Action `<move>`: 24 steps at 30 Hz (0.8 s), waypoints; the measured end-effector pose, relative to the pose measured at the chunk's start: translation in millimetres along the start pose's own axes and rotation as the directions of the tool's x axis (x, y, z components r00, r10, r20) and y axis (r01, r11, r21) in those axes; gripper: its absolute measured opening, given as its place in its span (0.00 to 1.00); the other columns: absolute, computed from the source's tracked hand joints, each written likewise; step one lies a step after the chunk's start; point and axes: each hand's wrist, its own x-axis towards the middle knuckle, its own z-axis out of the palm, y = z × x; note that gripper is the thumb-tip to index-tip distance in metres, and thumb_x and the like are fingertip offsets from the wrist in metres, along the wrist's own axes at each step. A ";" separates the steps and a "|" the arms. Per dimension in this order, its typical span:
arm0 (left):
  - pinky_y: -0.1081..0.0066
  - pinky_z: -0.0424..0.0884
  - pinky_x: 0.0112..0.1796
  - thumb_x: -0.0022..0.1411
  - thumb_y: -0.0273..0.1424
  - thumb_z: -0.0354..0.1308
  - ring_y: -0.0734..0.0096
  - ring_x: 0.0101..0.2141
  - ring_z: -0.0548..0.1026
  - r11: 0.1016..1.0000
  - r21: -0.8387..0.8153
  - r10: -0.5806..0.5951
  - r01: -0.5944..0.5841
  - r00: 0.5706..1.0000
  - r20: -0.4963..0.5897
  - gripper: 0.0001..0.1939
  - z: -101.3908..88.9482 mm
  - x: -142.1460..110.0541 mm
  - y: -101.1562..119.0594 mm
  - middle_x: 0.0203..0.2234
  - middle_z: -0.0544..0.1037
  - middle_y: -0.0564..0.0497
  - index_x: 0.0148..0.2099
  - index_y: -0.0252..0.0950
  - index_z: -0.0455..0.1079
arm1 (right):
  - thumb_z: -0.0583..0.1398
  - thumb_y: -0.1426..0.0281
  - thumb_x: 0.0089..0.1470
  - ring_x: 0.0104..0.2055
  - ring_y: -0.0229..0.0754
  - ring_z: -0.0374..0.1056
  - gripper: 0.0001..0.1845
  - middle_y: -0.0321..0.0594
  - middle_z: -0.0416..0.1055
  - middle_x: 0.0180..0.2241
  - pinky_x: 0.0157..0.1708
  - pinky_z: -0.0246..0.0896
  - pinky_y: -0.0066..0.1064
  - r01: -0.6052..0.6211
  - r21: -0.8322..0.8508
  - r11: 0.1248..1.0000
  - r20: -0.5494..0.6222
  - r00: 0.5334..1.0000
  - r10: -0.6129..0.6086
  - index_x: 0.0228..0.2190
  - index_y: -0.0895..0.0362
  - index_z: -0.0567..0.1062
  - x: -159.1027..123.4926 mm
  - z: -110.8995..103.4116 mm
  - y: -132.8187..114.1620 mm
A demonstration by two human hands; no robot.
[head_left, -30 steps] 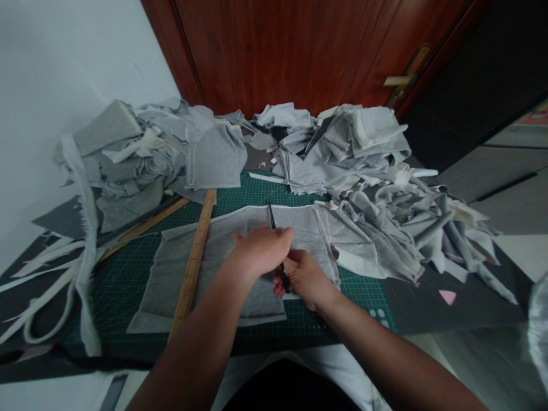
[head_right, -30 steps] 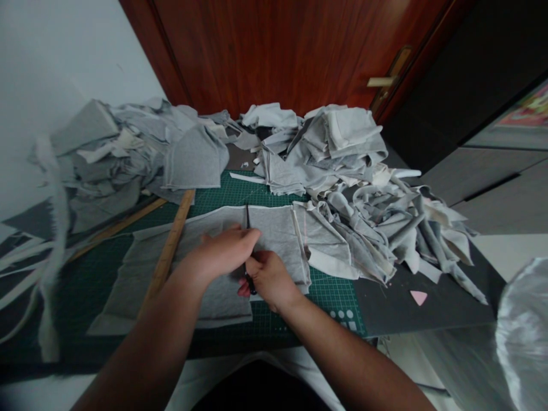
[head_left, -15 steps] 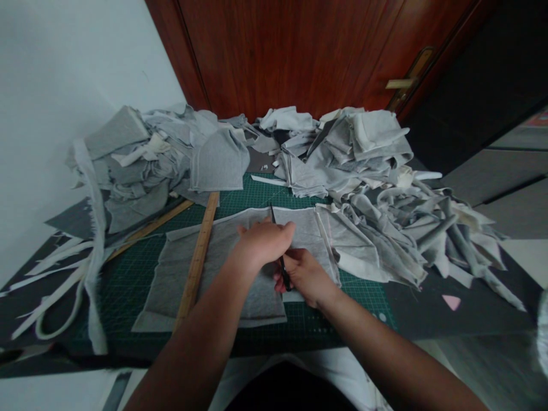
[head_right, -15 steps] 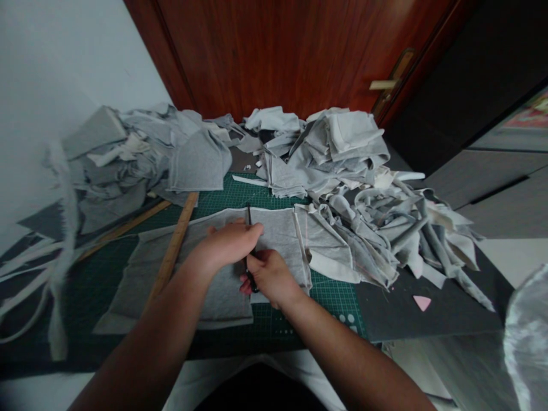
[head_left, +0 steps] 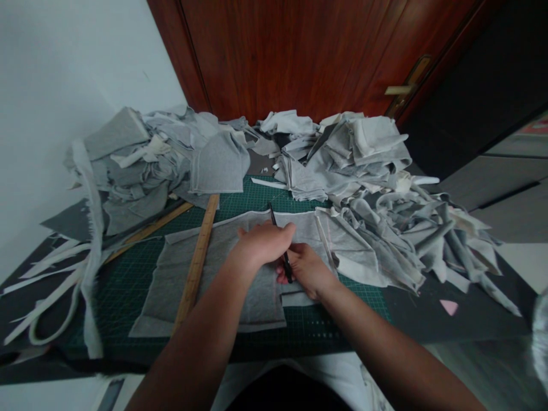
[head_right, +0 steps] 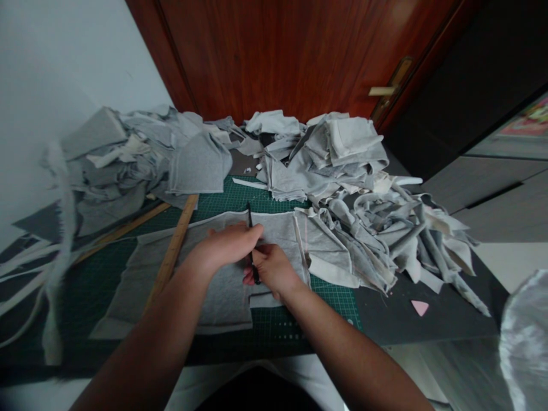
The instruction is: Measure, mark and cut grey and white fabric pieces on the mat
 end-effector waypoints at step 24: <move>0.56 0.65 0.59 0.66 0.36 0.50 0.47 0.61 0.68 0.984 0.170 0.001 0.059 0.944 -0.331 0.27 12.5 -11.6 -86.3 0.61 0.69 0.43 0.66 0.40 0.64 | 0.57 0.62 0.61 0.24 0.42 0.72 0.14 0.41 0.75 0.23 0.26 0.57 0.31 -0.139 -0.826 0.547 -0.224 0.970 -0.091 0.26 0.54 0.69 -79.4 -89.6 22.3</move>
